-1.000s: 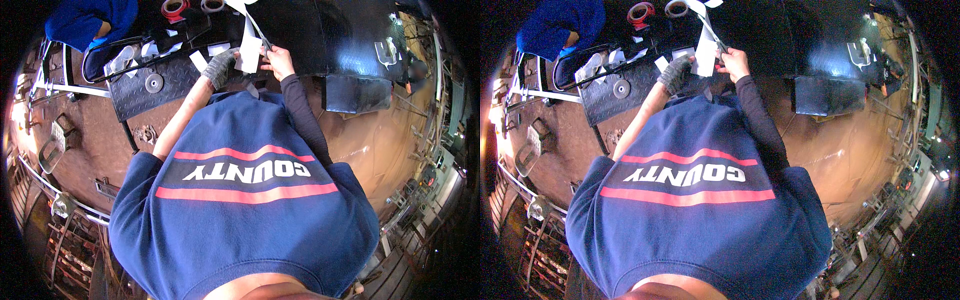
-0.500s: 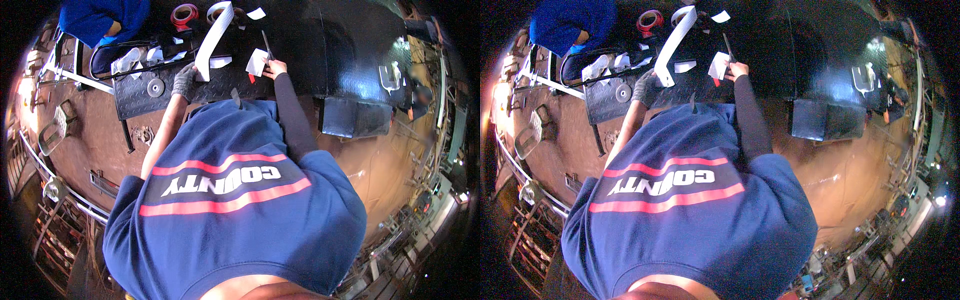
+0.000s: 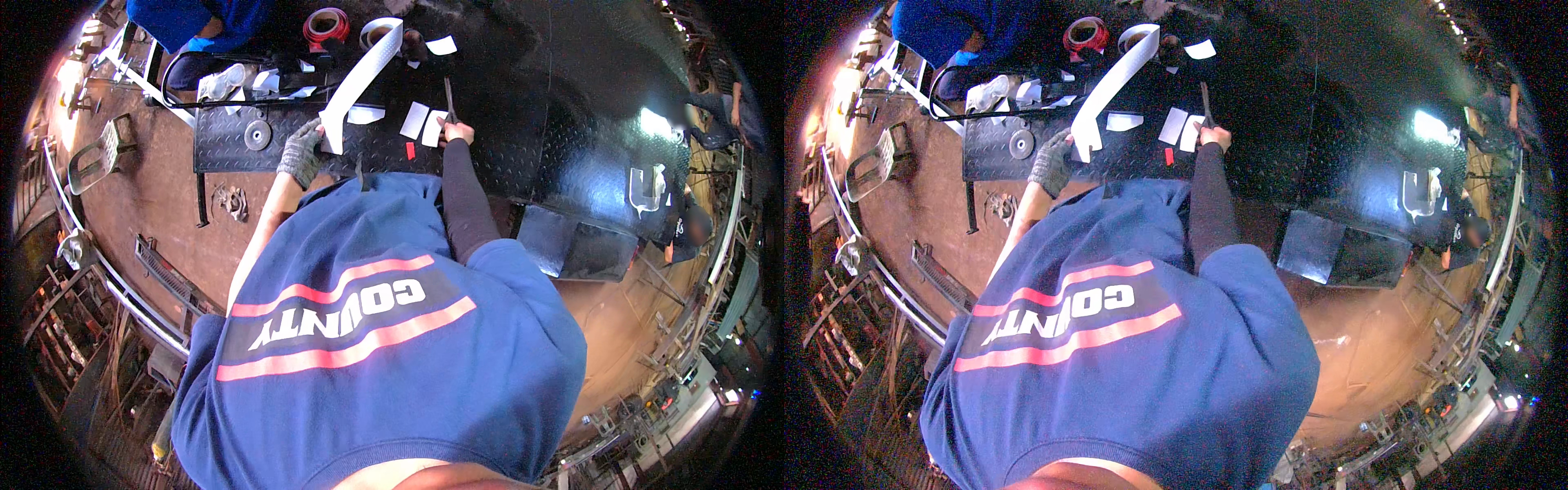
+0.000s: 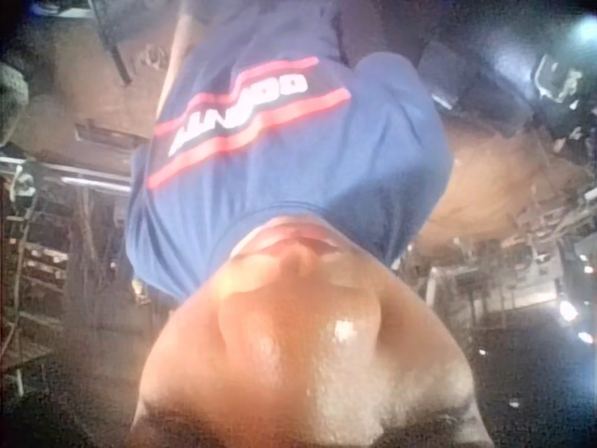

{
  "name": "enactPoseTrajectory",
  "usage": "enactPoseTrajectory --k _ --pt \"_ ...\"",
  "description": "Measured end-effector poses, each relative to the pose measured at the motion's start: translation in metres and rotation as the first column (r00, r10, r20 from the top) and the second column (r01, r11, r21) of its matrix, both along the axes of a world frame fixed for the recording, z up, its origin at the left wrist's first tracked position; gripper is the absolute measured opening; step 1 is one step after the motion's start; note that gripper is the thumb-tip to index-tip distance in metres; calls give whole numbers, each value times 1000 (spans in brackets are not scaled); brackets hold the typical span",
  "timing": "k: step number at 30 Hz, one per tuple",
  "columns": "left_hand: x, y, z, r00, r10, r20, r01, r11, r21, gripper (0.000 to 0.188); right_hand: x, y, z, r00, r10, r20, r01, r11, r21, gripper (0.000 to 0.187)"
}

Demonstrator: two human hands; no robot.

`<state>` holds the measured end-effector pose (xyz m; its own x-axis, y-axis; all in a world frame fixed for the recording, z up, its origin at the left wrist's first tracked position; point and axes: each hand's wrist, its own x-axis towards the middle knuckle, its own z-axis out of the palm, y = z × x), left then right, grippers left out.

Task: The person cuts a white adhesive tape strip into small rectangular pieces using scissors. They repeatedly fold, align, and trim the tape on a metal workbench, accumulating cut pieces on the surface.

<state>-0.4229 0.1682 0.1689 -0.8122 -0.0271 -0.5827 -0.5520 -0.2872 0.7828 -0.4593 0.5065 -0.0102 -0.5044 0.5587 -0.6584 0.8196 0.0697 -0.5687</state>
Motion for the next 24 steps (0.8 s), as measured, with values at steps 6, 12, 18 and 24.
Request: enactPoseTrajectory --k 6,12,18,24 --pt "-3 3 -7 999 -36 -4 36 993 115 34 -1 5 40 895 -373 -244 232 857 -460 12" --pt "-19 7 3 952 -305 -38 305 952 7 28 24 -46 179 820 -282 -498 -140 744 -653 19" --pt "-21 17 12 888 -457 48 420 851 316 30 45 -123 206 788 -100 -608 -215 880 -423 17" --pt "-22 27 -3 847 -531 -28 516 806 290 30 67 -130 210 851 -66 -521 -97 955 -279 22"
